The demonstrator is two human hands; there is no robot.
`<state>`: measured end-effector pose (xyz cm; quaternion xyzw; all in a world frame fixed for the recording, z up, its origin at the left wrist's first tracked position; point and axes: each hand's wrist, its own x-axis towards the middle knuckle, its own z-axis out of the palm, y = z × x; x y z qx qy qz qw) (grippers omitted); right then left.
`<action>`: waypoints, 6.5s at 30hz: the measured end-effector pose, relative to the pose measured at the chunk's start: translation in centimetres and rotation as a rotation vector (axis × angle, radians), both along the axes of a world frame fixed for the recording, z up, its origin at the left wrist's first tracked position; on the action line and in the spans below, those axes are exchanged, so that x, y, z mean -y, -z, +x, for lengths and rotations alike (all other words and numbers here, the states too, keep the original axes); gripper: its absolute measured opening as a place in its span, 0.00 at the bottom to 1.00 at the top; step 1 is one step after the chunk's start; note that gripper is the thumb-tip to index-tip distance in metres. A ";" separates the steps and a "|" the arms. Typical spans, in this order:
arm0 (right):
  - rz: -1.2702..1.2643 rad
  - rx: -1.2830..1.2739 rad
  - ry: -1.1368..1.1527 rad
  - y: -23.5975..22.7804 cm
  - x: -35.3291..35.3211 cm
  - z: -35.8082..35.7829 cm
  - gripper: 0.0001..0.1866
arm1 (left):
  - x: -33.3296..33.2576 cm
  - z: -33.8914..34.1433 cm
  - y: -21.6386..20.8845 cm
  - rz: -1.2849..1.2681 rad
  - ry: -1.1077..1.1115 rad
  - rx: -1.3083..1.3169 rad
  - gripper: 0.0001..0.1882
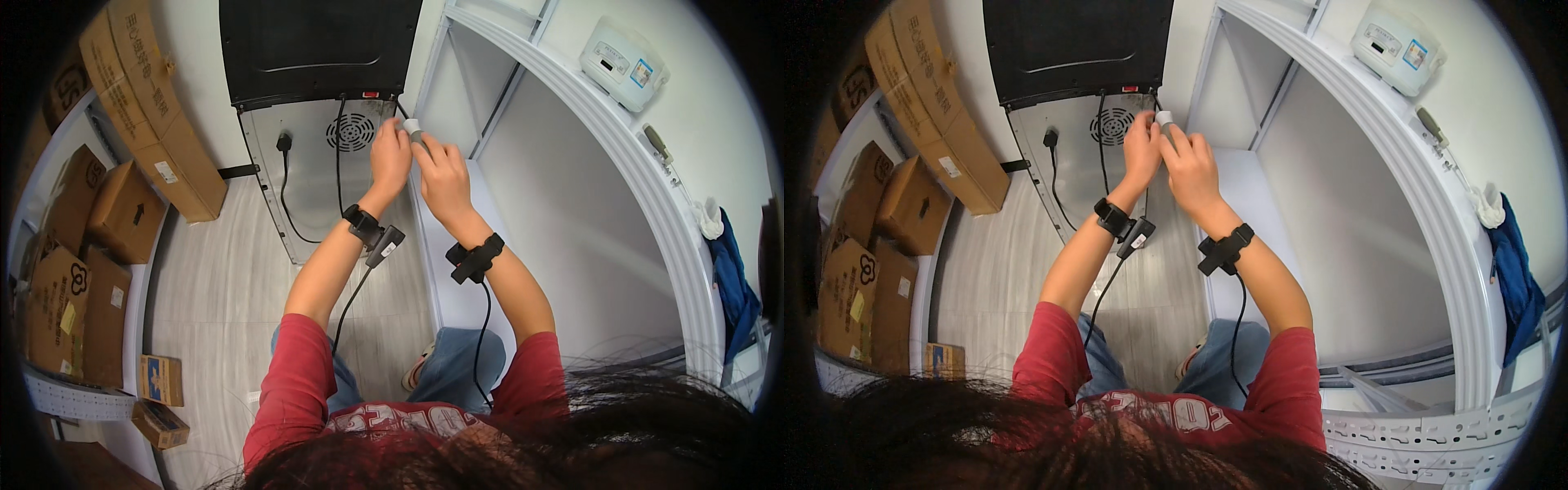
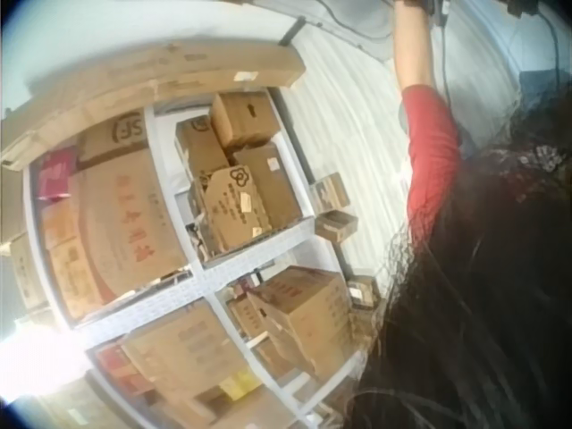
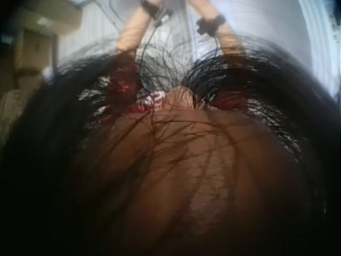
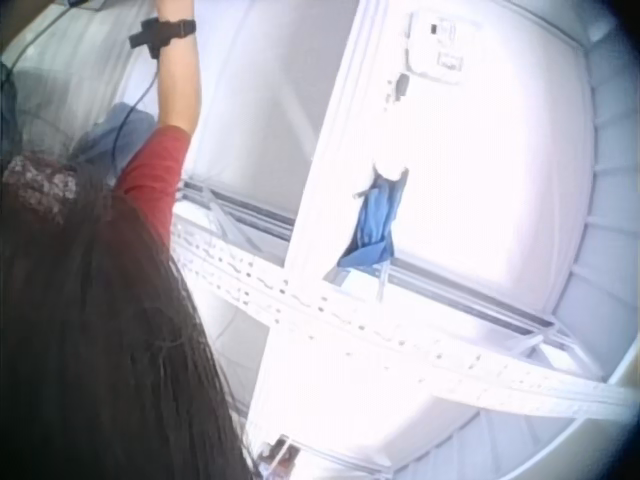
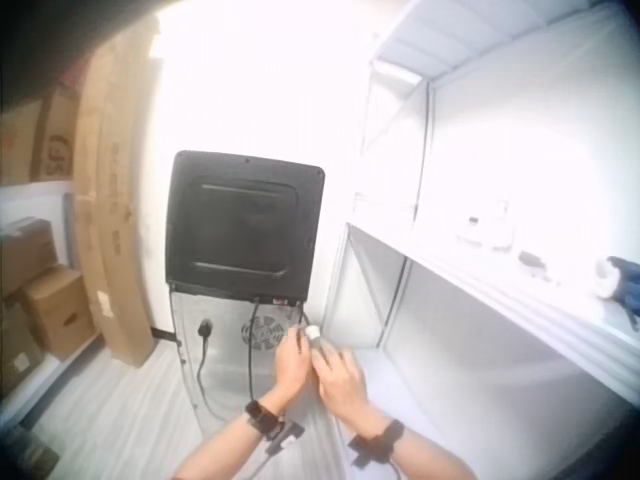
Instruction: The person uses a screwdriver to fasten screws on the back panel of a black electronic device mounted on a wall. They repeatedly insert and tighten screws at multiple locations, occasionally adjusting their grip and position to reach different screw holes.
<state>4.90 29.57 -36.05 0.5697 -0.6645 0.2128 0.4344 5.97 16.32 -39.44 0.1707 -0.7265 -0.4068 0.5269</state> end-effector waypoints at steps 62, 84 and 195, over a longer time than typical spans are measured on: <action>-0.032 0.316 0.124 -1.2 -1.1 1.1 0.16 | -0.8 -0.1 -1.2 -0.555 0.002 -0.069 0.18; -0.031 0.299 0.111 -1.0 -0.8 0.9 0.15 | -0.5 0.1 -1.4 -0.587 0.020 -0.065 0.19; -0.058 0.424 0.040 -2.7 -0.1 1.8 0.17 | -0.1 0.5 -1.0 -0.423 0.015 -0.082 0.23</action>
